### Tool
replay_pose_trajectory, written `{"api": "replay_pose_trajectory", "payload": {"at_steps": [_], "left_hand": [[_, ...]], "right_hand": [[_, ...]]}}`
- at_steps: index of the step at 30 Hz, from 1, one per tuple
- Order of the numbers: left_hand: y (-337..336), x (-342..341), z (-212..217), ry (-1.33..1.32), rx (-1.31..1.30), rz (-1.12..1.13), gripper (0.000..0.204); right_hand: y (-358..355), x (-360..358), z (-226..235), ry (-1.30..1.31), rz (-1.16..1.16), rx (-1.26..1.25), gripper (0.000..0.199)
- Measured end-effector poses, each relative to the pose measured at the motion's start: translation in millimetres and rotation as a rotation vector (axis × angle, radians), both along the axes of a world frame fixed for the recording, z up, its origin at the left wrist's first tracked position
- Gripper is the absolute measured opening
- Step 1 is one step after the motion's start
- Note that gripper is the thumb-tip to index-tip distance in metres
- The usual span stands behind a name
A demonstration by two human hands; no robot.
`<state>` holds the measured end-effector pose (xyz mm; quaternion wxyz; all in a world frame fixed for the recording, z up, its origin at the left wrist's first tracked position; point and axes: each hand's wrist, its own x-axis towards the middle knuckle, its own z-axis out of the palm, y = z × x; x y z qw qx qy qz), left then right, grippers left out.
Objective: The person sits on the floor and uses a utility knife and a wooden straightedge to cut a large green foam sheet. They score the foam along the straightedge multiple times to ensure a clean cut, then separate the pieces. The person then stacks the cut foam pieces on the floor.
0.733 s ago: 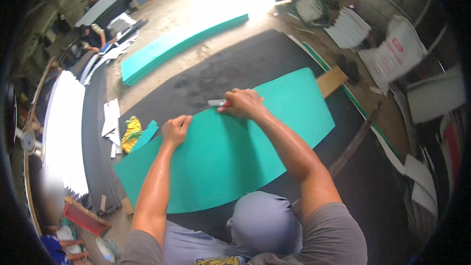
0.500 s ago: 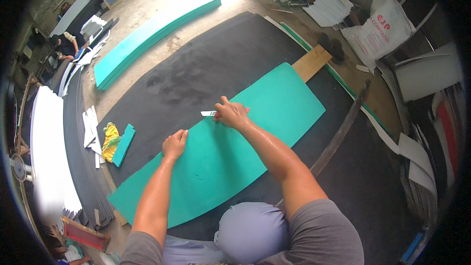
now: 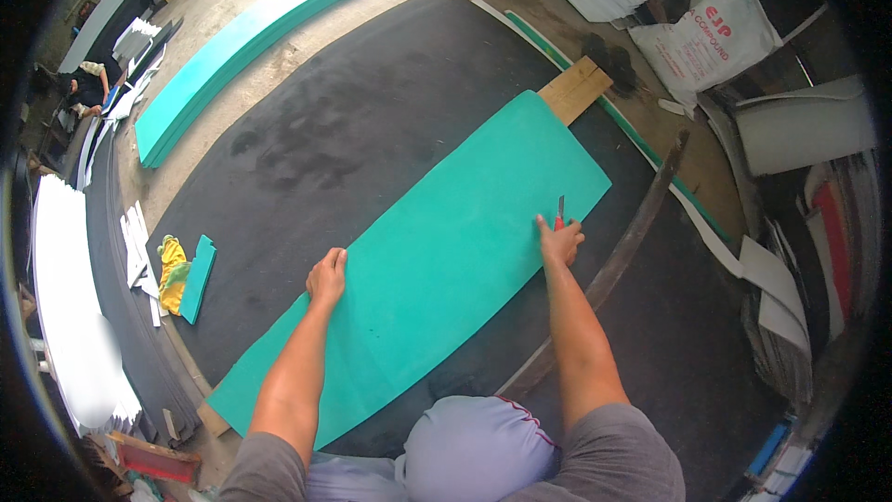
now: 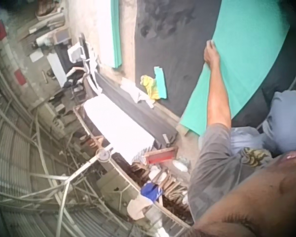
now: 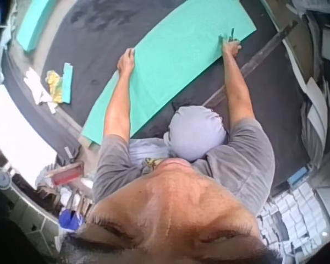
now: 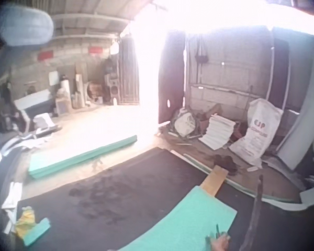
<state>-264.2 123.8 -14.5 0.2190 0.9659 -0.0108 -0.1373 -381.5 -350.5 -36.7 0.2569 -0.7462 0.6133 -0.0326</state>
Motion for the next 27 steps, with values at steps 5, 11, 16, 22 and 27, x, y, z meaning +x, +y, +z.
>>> {"api": "replay_pose_trajectory", "payload": {"at_steps": [5, 11, 16, 22, 27], "left_hand": [[-20.2, 4.6, -5.8, -0.04, -0.087, -0.016, 0.04], [-18.7, -19.4, -10.4, -0.176, 0.137, -0.005, 0.042], [-4.6, -34.4, -22.3, -0.255, 0.223, 0.038, 0.052], [-4.3, -66.7, -54.4, -0.394, 0.248, 0.142, 0.082], [31.4, -86.3, -40.7, -0.27, 0.342, 0.19, 0.099]], "right_hand": [[-17.5, 4.9, -6.2, 0.006, -0.242, 0.062, 0.11], [-31.1, -7.6, -14.3, -0.023, -0.184, 0.068, 0.108], [-3.8, -5.7, 9.6, -0.018, -0.032, -0.106, 0.085], [58.2, 41.7, 10.2, -0.088, 0.765, -0.164, 0.06], [136.5, 104.9, 24.3, -0.15, 1.113, -0.145, 0.066]]}}
